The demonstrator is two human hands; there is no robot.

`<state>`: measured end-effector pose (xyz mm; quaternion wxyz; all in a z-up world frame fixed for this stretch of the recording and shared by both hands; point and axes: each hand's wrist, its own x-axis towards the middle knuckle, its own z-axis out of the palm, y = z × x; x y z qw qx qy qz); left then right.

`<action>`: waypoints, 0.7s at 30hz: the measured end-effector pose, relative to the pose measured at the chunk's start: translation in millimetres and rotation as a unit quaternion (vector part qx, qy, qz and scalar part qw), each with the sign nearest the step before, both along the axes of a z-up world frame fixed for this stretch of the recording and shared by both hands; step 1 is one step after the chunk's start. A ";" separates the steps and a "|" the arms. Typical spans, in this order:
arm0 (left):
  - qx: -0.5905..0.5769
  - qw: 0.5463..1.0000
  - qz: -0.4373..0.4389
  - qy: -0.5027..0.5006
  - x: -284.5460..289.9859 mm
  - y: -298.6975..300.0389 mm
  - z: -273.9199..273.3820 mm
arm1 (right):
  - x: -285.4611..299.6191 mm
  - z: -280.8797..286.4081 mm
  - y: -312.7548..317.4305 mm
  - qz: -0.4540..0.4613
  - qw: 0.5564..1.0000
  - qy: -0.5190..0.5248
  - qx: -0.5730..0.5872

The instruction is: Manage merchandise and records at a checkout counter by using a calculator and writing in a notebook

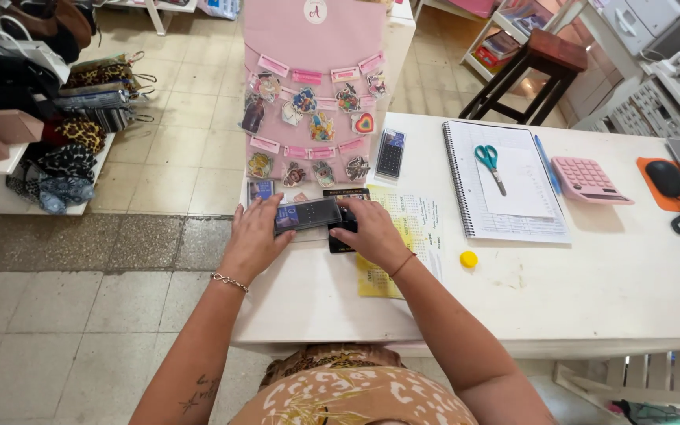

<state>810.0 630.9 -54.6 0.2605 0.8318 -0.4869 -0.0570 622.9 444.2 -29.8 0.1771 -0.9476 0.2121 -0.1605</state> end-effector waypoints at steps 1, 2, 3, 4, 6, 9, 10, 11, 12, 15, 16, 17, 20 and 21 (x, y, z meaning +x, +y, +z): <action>-0.001 1.000 -0.004 -0.001 4.9 -1.0 -3.6 | 4.6 0.0 1.8 -0.004 1.000 -0.001 -0.001; 0.001 1.000 -0.019 -0.012 8.8 -1.7 -7.7 | 8.4 -0.3 3.7 -0.012 1.000 0.007 0.005; 0.004 0.999 -0.035 -0.024 12.4 -2.7 -11.8 | 11.9 -0.7 5.4 -0.020 1.000 0.014 0.010; 0.003 0.999 -0.038 -0.024 12.5 -1.6 -9.1 | 12.2 0.2 7.2 -0.023 1.000 0.014 0.010; 0.008 0.997 -0.052 -0.061 12.6 -0.4 -3.0 | 13.4 2.8 9.3 -0.037 0.998 0.032 0.033; 0.017 0.995 -0.054 -0.087 4.9 0.3 11.5 | 11.7 15.9 11.8 -0.026 0.998 0.015 0.062; 0.017 0.995 -0.055 -0.087 4.5 -1.0 9.1 | 12.8 15.1 12.1 -0.027 0.998 0.015 0.062; 0.026 0.994 -0.047 -0.099 3.8 -2.4 6.6 | 13.7 14.4 12.3 -0.028 0.997 0.006 0.072; 0.035 0.992 -0.038 -0.111 3.3 -4.0 4.4 | 15.3 14.2 11.8 -0.028 0.996 -0.003 0.081; 0.061 0.993 -0.031 -0.100 4.8 -5.9 4.9 | 15.3 9.7 7.9 -0.030 0.994 -0.001 0.102; 0.062 0.993 -0.028 -0.099 5.9 -6.6 2.4 | 15.6 8.3 5.7 -0.026 0.994 0.001 0.103; 0.065 0.993 -0.035 -0.096 6.8 -7.4 -0.2 | 15.8 6.9 3.4 -0.027 0.995 0.008 0.095; 0.059 0.994 -0.044 -0.087 3.1 -6.4 6.4 | 16.0 13.8 5.3 -0.021 0.995 0.008 0.093; 0.049 0.994 -0.046 -0.080 0.6 -5.5 11.0 | 15.7 18.1 7.5 -0.015 0.995 0.003 0.096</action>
